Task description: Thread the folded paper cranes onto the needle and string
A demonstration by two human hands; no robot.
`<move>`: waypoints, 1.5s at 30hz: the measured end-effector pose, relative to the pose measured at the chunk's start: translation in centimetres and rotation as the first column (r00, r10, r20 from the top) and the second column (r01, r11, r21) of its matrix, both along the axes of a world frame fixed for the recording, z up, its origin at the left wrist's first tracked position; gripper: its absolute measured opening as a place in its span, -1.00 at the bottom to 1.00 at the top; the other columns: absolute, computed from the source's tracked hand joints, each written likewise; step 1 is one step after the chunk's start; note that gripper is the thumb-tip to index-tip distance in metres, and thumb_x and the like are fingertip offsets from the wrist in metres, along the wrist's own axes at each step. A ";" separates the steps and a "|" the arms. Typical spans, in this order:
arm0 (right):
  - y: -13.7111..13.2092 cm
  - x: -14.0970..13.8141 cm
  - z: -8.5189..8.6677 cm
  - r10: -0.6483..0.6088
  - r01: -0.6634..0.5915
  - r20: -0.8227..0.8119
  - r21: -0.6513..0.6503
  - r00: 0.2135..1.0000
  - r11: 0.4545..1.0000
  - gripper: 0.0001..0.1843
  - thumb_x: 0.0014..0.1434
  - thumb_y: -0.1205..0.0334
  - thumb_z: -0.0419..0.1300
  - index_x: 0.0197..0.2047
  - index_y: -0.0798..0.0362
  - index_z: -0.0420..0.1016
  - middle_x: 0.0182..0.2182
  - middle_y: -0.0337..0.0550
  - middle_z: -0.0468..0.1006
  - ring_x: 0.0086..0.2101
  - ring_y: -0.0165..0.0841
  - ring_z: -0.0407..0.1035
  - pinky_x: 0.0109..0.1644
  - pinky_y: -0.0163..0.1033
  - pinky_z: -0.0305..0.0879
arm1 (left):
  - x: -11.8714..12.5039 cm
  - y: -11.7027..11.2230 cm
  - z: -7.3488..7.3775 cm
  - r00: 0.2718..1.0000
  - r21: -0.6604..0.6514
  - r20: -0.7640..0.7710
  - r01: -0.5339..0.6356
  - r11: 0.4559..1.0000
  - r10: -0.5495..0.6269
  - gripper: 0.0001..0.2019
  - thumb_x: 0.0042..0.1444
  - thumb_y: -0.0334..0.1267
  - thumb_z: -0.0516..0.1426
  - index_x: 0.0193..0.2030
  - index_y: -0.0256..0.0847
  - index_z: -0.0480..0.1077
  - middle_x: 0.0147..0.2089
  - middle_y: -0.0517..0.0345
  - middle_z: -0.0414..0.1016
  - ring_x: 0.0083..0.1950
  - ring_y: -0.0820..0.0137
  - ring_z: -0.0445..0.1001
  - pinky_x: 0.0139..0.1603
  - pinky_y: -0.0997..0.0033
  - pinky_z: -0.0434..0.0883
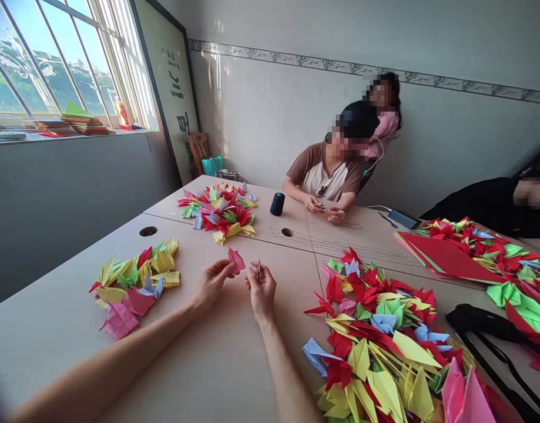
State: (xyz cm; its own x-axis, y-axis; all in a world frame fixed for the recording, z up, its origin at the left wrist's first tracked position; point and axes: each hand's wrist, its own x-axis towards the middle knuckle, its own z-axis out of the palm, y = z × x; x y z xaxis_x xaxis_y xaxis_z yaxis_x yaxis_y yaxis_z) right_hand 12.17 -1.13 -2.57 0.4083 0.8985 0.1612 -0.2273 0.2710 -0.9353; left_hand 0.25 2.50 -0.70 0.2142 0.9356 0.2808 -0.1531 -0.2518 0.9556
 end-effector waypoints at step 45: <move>-0.5 -0.3 -0.1 -0.016 -0.039 0.620 0.075 0.784 0.996 -0.73 0.19 0.06 0.07 -0.30 0.09 0.41 -0.54 -0.26 0.42 -0.55 -0.47 0.24 -0.46 -0.40 0.19 | -0.8 1.4 -0.3 0.923 -0.299 0.354 0.264 0.917 -0.151 -0.78 -0.06 -0.16 0.26 -0.35 -0.28 0.44 -0.36 0.15 0.42 -0.34 0.46 0.41 -0.24 0.39 0.39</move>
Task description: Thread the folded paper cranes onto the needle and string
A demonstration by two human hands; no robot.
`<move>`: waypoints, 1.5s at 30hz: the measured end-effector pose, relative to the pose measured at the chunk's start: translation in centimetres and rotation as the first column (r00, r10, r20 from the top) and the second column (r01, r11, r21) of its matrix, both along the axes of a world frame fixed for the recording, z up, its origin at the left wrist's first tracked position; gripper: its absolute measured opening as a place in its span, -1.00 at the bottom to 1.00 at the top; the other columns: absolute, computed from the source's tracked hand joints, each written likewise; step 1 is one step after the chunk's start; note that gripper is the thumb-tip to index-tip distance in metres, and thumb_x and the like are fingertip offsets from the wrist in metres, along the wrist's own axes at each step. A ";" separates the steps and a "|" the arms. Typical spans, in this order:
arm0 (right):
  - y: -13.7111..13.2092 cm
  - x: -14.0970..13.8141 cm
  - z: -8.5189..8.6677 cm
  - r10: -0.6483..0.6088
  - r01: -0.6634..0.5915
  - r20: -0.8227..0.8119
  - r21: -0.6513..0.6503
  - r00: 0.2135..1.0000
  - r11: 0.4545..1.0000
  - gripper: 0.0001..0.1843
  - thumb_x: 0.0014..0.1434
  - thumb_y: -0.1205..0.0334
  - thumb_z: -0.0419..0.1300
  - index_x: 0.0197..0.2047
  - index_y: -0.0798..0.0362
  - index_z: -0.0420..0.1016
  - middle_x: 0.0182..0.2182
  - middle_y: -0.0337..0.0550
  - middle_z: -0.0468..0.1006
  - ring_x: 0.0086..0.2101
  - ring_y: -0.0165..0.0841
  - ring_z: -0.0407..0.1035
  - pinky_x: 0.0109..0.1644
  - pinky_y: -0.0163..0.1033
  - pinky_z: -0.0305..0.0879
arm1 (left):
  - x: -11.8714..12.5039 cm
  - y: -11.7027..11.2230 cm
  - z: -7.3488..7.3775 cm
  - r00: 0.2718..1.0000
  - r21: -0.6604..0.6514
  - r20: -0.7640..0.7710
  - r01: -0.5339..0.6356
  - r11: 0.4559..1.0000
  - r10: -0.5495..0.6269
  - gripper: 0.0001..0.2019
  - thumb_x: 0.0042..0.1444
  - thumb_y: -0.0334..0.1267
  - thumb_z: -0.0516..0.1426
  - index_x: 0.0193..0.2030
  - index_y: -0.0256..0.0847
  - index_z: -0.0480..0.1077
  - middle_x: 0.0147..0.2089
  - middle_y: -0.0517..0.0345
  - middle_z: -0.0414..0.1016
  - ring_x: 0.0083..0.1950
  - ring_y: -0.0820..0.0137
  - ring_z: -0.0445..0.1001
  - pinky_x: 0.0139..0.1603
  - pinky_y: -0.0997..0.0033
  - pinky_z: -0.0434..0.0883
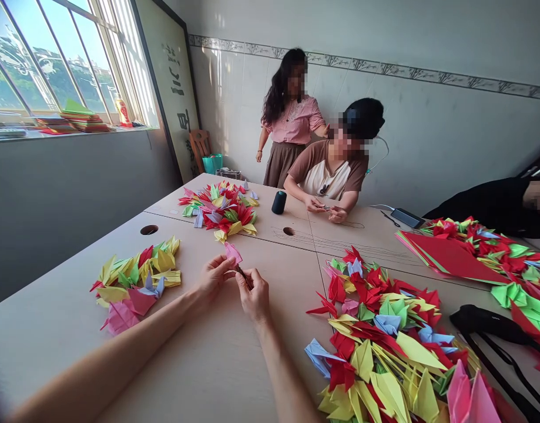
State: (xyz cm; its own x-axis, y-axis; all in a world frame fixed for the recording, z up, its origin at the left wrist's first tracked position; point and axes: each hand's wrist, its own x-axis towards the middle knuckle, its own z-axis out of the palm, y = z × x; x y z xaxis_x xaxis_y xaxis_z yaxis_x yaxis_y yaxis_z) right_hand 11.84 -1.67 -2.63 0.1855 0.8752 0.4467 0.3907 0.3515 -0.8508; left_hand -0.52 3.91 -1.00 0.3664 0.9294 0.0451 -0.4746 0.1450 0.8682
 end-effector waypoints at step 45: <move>-0.1 0.0 0.3 0.000 -0.001 -0.075 -0.016 0.997 1.000 -0.73 0.17 0.06 0.09 -0.35 0.10 0.43 -0.57 -0.28 0.41 -0.57 -0.48 0.22 -0.49 -0.41 0.16 | 0.0 -0.1 0.3 0.999 0.004 -0.037 0.000 1.000 0.000 -0.76 -0.05 -0.12 0.25 -0.33 -0.26 0.45 -0.32 0.11 0.43 -0.31 0.44 0.41 -0.23 0.42 0.36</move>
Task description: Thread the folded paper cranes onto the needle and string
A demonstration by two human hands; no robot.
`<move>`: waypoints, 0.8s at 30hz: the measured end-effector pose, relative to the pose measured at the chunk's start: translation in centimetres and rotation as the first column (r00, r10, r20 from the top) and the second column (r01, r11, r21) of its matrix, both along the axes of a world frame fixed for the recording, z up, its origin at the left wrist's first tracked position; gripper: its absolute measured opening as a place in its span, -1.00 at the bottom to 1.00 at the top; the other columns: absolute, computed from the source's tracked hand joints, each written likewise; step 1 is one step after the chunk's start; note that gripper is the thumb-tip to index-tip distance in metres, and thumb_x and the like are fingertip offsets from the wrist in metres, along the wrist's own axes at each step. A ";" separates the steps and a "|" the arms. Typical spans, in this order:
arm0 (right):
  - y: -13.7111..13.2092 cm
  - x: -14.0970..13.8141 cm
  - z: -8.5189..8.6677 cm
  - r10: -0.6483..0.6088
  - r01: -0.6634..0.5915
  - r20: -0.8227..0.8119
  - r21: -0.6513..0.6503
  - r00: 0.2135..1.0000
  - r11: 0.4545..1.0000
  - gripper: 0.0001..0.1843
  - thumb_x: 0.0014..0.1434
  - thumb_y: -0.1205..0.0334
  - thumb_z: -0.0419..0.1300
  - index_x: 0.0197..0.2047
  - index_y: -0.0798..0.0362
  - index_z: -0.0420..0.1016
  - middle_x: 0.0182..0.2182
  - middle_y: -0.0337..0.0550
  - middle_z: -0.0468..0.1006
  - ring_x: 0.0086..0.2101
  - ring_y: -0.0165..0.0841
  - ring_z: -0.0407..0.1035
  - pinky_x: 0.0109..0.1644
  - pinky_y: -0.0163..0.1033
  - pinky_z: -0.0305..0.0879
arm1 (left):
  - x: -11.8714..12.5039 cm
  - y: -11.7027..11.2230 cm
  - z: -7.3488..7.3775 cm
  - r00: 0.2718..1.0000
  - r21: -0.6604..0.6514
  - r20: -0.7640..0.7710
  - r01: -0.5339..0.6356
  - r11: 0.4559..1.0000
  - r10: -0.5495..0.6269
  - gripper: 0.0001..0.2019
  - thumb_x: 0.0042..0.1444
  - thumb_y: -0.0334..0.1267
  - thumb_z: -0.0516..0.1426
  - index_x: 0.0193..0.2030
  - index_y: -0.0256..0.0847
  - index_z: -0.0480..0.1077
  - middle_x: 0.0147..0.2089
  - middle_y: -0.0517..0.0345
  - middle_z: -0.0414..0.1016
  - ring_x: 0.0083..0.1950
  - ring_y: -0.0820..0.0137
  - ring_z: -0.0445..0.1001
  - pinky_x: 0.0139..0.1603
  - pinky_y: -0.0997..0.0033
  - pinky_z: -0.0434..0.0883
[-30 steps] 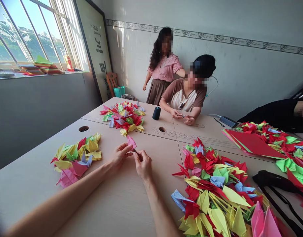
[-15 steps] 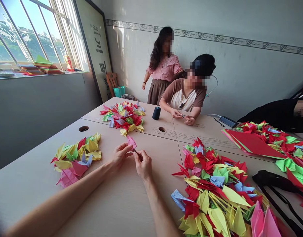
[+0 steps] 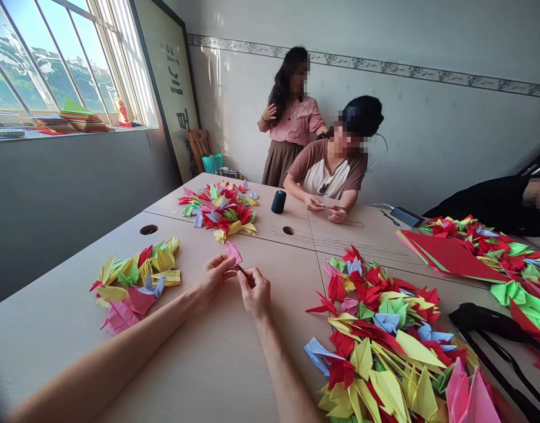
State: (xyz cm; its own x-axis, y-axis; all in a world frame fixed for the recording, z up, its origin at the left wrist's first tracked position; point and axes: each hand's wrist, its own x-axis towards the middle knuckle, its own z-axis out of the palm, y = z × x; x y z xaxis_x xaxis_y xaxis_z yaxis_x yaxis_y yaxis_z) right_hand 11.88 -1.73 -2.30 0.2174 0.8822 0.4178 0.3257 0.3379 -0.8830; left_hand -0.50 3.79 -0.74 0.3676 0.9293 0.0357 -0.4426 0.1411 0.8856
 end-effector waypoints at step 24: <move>0.1 0.0 0.0 -0.001 0.000 0.052 0.013 0.999 1.000 -0.71 0.19 0.05 0.07 -0.35 0.10 0.45 -0.56 -0.25 0.42 -0.56 -0.47 0.23 -0.46 -0.40 0.20 | 0.0 -0.1 0.3 0.998 0.048 -0.059 -0.005 0.999 0.008 -0.75 -0.04 -0.09 0.23 -0.35 -0.26 0.46 -0.36 0.11 0.42 -0.32 0.43 0.39 -0.25 0.43 0.37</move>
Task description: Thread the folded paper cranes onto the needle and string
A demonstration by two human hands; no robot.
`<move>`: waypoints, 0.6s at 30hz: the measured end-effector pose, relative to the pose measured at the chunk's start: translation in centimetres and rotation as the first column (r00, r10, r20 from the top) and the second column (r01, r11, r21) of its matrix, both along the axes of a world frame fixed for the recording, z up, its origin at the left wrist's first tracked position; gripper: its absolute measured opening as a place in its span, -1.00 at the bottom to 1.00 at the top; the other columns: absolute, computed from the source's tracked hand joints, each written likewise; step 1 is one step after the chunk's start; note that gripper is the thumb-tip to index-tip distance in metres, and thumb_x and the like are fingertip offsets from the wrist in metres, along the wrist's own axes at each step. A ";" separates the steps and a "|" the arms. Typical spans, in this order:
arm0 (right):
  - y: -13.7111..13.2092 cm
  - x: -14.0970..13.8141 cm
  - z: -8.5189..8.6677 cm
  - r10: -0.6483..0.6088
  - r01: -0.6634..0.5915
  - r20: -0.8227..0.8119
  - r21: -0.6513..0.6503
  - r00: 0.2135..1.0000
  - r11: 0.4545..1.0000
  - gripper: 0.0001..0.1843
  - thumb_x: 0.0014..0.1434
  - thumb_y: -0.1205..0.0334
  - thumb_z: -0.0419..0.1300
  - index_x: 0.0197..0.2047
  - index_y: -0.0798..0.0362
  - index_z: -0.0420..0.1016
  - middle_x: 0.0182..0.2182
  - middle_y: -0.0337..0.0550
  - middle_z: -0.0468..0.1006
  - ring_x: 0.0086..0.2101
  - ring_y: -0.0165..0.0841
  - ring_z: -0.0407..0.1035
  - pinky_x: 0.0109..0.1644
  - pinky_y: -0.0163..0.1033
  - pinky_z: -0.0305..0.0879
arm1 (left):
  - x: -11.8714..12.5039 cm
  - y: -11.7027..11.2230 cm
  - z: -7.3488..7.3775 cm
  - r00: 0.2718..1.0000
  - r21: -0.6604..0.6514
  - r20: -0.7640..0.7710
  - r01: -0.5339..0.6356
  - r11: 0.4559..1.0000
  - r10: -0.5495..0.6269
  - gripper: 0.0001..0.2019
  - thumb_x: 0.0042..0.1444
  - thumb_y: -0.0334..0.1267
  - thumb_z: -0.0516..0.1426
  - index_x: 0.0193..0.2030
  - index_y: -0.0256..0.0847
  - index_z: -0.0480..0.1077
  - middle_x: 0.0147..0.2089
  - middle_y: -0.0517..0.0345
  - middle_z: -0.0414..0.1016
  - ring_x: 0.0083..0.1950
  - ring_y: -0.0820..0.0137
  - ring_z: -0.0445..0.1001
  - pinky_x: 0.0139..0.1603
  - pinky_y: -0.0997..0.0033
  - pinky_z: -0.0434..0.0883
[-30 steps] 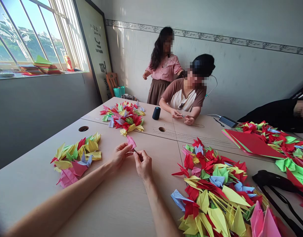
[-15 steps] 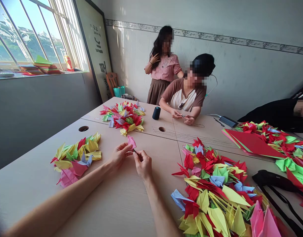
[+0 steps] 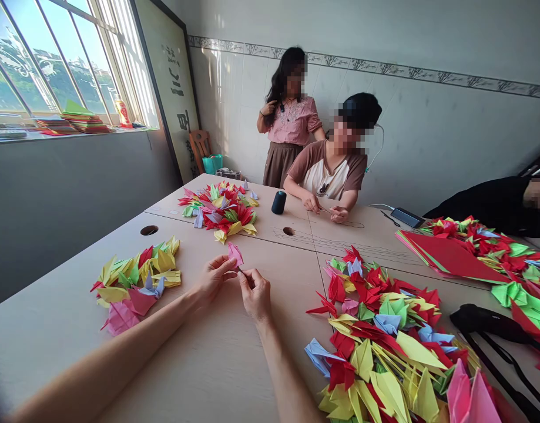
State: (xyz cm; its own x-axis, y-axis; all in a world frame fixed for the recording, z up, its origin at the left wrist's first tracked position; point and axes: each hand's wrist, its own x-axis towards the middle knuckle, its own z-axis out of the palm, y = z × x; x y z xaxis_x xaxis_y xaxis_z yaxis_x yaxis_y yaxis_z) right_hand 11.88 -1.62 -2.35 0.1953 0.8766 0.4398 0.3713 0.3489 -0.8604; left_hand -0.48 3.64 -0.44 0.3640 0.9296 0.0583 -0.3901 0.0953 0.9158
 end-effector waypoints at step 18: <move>0.4 0.2 -0.4 -0.072 0.072 -0.275 -0.010 0.959 0.997 -0.62 0.08 0.00 0.19 -0.16 0.13 0.39 -0.38 -0.12 0.51 -0.43 -0.39 0.38 -0.36 -0.34 0.32 | -0.2 -0.4 0.1 0.995 0.078 -0.087 0.047 0.996 -0.040 -0.73 0.00 -0.08 0.20 -0.26 -0.24 0.50 -0.29 0.05 0.51 -0.31 0.39 0.45 -0.21 0.38 0.37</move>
State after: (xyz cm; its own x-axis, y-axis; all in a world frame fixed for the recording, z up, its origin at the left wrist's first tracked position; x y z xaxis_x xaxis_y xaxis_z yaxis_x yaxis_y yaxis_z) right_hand 12.09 -1.27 -2.71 0.3715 0.8558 0.3600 0.1448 0.3296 -0.9329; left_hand -0.68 3.26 -0.31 0.4106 0.9064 0.0990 -0.3077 0.0355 0.9508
